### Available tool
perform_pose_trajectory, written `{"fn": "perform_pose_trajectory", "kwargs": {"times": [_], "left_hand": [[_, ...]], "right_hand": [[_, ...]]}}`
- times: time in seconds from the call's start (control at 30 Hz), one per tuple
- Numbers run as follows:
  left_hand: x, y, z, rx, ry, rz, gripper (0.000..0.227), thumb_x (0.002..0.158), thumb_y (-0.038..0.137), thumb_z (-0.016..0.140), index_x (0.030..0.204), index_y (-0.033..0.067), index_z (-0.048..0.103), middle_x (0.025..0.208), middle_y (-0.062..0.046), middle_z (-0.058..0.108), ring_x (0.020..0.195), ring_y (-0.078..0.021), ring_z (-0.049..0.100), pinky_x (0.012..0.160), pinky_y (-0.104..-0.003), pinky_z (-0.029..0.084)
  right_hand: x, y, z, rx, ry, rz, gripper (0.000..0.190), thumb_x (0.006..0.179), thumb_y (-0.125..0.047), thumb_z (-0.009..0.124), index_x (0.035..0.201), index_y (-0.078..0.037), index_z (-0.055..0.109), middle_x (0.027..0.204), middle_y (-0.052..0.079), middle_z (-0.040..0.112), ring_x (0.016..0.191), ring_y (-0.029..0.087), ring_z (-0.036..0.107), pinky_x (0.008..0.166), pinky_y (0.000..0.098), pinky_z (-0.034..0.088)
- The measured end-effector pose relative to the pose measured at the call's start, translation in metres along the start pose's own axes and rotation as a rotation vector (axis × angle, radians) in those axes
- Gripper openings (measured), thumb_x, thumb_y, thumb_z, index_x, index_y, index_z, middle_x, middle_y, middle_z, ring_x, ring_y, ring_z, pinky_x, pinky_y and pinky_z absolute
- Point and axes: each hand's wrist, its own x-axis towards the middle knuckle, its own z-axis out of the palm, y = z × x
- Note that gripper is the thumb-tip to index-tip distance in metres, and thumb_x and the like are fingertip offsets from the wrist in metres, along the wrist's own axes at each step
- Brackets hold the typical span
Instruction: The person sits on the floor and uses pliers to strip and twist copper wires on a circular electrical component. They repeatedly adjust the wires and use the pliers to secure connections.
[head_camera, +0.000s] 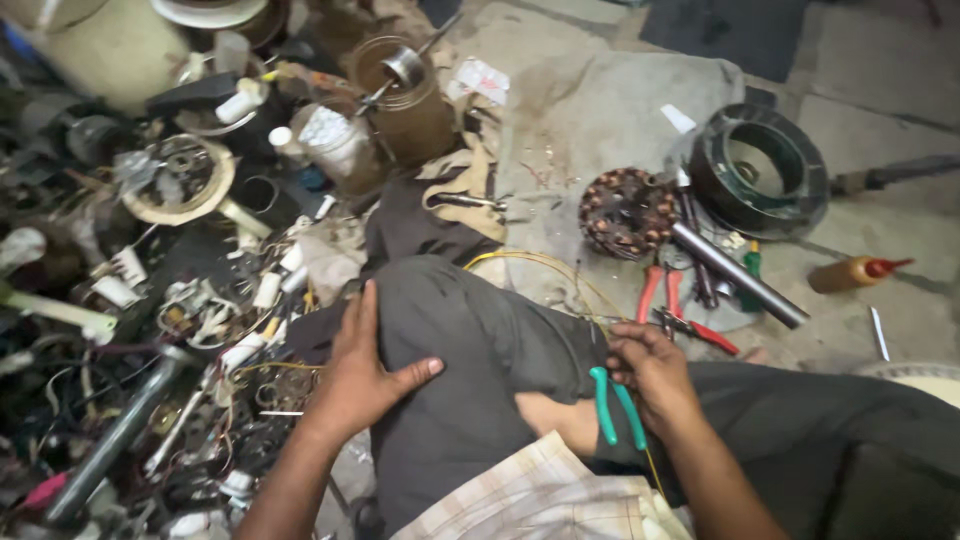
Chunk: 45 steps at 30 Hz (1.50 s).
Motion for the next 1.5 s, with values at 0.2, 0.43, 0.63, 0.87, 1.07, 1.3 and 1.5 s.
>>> {"fn": "perform_pose_trajectory", "kwargs": {"times": [0.2, 0.43, 0.63, 0.87, 1.07, 1.3, 1.5], "left_hand": [[-0.008, -0.017, -0.008, -0.250, 0.014, -0.633, 0.057, 0.087, 0.029, 0.079, 0.138, 0.0091, 0.065, 0.123, -0.018, 0.074, 0.098, -0.0374, 0.073, 0.087, -0.041, 0.056], [0.046, 0.063, 0.016, -0.198, 0.429, 0.258, 0.016, 0.089, 0.008, 0.072, 0.103, 0.0009, 0.068, 0.114, -0.017, 0.068, 0.100, -0.0331, 0.068, 0.083, -0.041, 0.054], [0.132, 0.127, 0.108, -0.340, 0.095, 0.481, 0.009, 0.089, 0.011, 0.074, 0.097, 0.0077, 0.072, 0.094, -0.012, 0.070, 0.087, -0.0359, 0.069, 0.074, -0.044, 0.054], [0.126, 0.118, 0.140, -0.289, -0.016, 0.601, 0.016, 0.084, 0.010, 0.070, 0.099, 0.0067, 0.066, 0.089, -0.013, 0.069, 0.084, -0.0351, 0.069, 0.075, -0.046, 0.055], [0.131, 0.126, 0.146, -0.230, -0.070, 0.644, 0.036, 0.084, 0.010, 0.069, 0.119, 0.0085, 0.068, 0.099, -0.015, 0.069, 0.086, -0.0367, 0.069, 0.074, -0.047, 0.055], [0.145, 0.127, 0.153, -0.297, -0.038, 0.608, 0.025, 0.088, 0.013, 0.071, 0.113, 0.0156, 0.075, 0.107, -0.014, 0.068, 0.090, -0.0369, 0.070, 0.075, -0.045, 0.057], [0.149, 0.131, 0.152, -0.340, -0.103, 0.558, 0.021, 0.088, 0.012, 0.073, 0.108, 0.0141, 0.077, 0.097, -0.013, 0.065, 0.087, -0.0368, 0.070, 0.074, -0.046, 0.055]], "right_hand": [[0.003, 0.003, 0.001, -0.003, -0.014, -0.042, 0.026, 0.091, -0.005, 0.063, 0.116, 0.000, 0.066, 0.092, 0.006, 0.068, 0.070, 0.012, 0.062, 0.056, 0.0246, 0.049], [0.001, -0.004, 0.009, 0.047, 0.088, -0.087, 0.035, 0.088, -0.006, 0.071, 0.121, -0.001, 0.065, 0.083, 0.008, 0.067, 0.066, 0.014, 0.062, 0.052, 0.0261, 0.050], [0.033, -0.038, 0.008, 0.130, 0.172, -0.266, 0.033, 0.091, -0.009, 0.069, 0.122, 0.001, 0.063, 0.098, 0.010, 0.076, 0.067, 0.013, 0.063, 0.051, 0.0251, 0.050], [0.048, -0.058, 0.022, 0.149, 0.099, -0.179, 0.024, 0.091, -0.010, 0.071, 0.113, -0.003, 0.068, 0.092, 0.006, 0.073, 0.072, 0.012, 0.067, 0.056, 0.0247, 0.053], [0.054, -0.059, 0.029, 0.195, 0.028, -0.171, 0.017, 0.095, -0.018, 0.072, 0.105, -0.004, 0.069, 0.087, 0.003, 0.072, 0.071, 0.011, 0.065, 0.059, 0.0247, 0.053], [0.065, -0.053, 0.023, 0.030, 0.039, -0.347, 0.016, 0.093, -0.014, 0.071, 0.107, -0.006, 0.071, 0.088, 0.000, 0.072, 0.074, 0.008, 0.066, 0.060, 0.0240, 0.052], [0.064, -0.055, 0.024, -0.086, 0.063, -0.456, 0.019, 0.094, -0.015, 0.072, 0.109, -0.005, 0.073, 0.084, -0.001, 0.069, 0.071, 0.006, 0.061, 0.060, 0.0227, 0.050]]}}
